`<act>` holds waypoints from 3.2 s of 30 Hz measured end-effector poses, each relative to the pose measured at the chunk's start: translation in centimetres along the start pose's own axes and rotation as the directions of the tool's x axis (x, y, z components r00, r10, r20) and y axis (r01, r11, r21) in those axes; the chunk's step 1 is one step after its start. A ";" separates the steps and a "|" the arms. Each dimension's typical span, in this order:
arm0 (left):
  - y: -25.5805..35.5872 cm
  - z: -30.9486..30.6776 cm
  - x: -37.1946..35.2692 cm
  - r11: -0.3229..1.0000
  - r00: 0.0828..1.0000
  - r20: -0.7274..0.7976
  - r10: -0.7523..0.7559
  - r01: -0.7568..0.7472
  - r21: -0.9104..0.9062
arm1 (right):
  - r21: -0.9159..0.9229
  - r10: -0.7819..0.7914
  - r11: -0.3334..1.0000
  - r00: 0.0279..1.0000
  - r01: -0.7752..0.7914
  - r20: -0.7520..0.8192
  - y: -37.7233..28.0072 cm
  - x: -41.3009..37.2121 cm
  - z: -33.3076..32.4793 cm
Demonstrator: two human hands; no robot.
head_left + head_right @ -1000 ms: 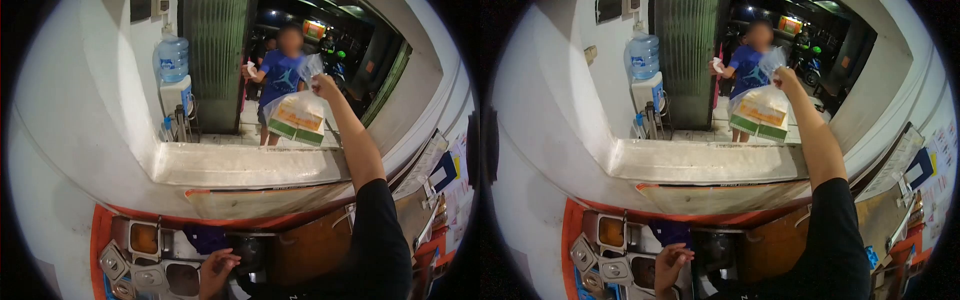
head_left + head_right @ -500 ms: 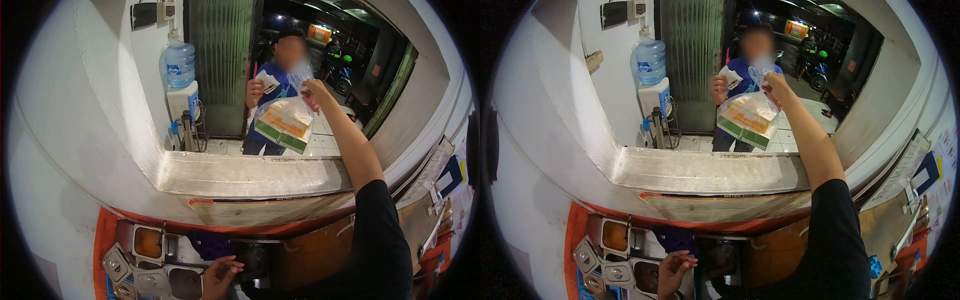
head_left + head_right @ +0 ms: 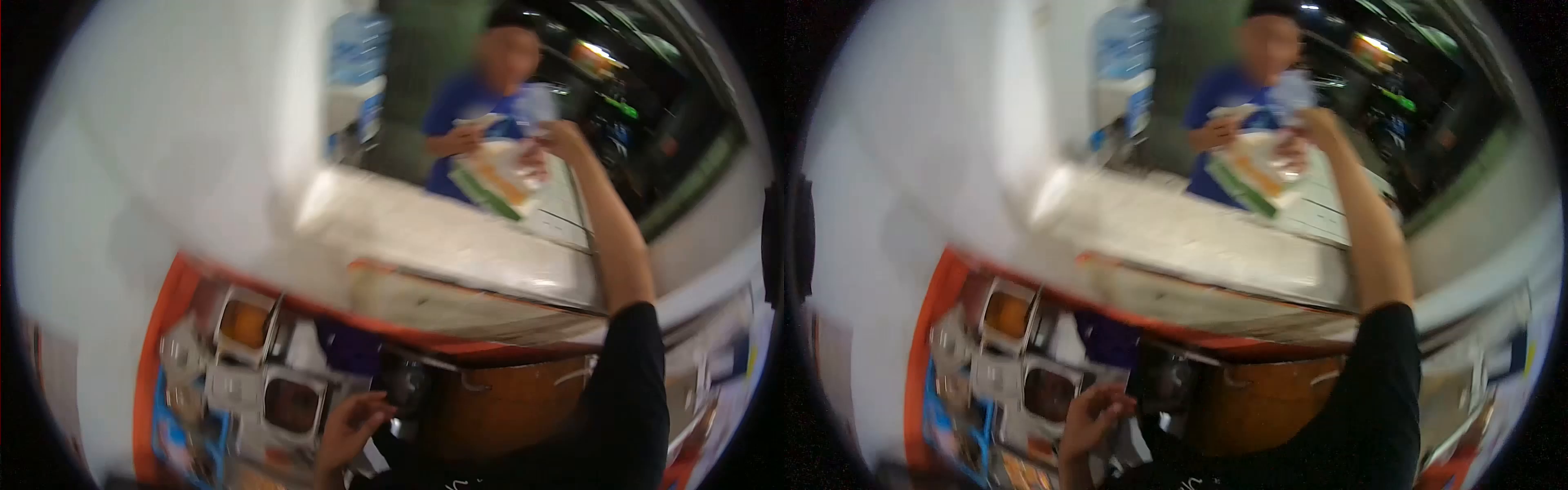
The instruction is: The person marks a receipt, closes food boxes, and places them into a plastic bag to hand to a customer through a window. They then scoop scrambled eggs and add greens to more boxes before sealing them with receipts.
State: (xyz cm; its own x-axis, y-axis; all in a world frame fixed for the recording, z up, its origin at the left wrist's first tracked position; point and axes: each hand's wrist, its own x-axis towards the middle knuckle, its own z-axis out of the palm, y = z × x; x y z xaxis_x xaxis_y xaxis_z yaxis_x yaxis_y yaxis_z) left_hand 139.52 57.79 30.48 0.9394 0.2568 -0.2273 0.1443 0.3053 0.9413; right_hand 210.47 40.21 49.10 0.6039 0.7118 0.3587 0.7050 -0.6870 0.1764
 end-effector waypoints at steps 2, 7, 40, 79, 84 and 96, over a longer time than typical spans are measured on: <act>0.6 0.9 -1.6 0.996 0.997 -0.068 0.036 -0.041 -0.080 | 0.258 -0.183 0.949 0.983 0.180 -0.013 -0.7 -1.4 -0.2; -2.7 -0.5 -8.7 0.980 0.973 -0.134 0.188 -0.178 0.084 | 0.873 -0.029 -0.104 0.879 -0.477 0.477 -17.8 -8.9 -3.6; -39.3 20.4 -107.1 0.965 -0.505 -0.855 -0.117 -0.263 0.023 | 0.946 -0.874 -0.197 -0.482 0.256 -0.051 -107.2 -118.8 -22.7; -53.5 -17.7 -126.2 0.768 -0.045 -0.974 0.224 0.623 0.148 | 0.660 -0.859 0.327 0.504 0.676 -0.091 -114.1 -136.9 -26.1; -53.6 -9.1 -128.5 0.915 -0.137 -0.969 0.207 0.376 0.143 | 0.907 -0.575 0.354 0.818 0.228 0.019 -109.6 -129.6 -23.4; -55.6 -1.4 -124.2 0.947 -0.069 -0.998 0.005 0.319 -0.017 | 0.795 -0.195 0.571 0.905 -0.208 0.377 -110.3 -119.3 -14.8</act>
State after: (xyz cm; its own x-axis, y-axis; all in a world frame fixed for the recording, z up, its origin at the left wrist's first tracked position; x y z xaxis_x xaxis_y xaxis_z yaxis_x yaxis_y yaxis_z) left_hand 14.34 10.22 6.01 -0.3741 0.8987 -0.2289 0.4313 0.3872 0.8149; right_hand 55.13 28.87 0.43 0.5492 0.8339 -0.0550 0.5725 -0.4234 -0.7022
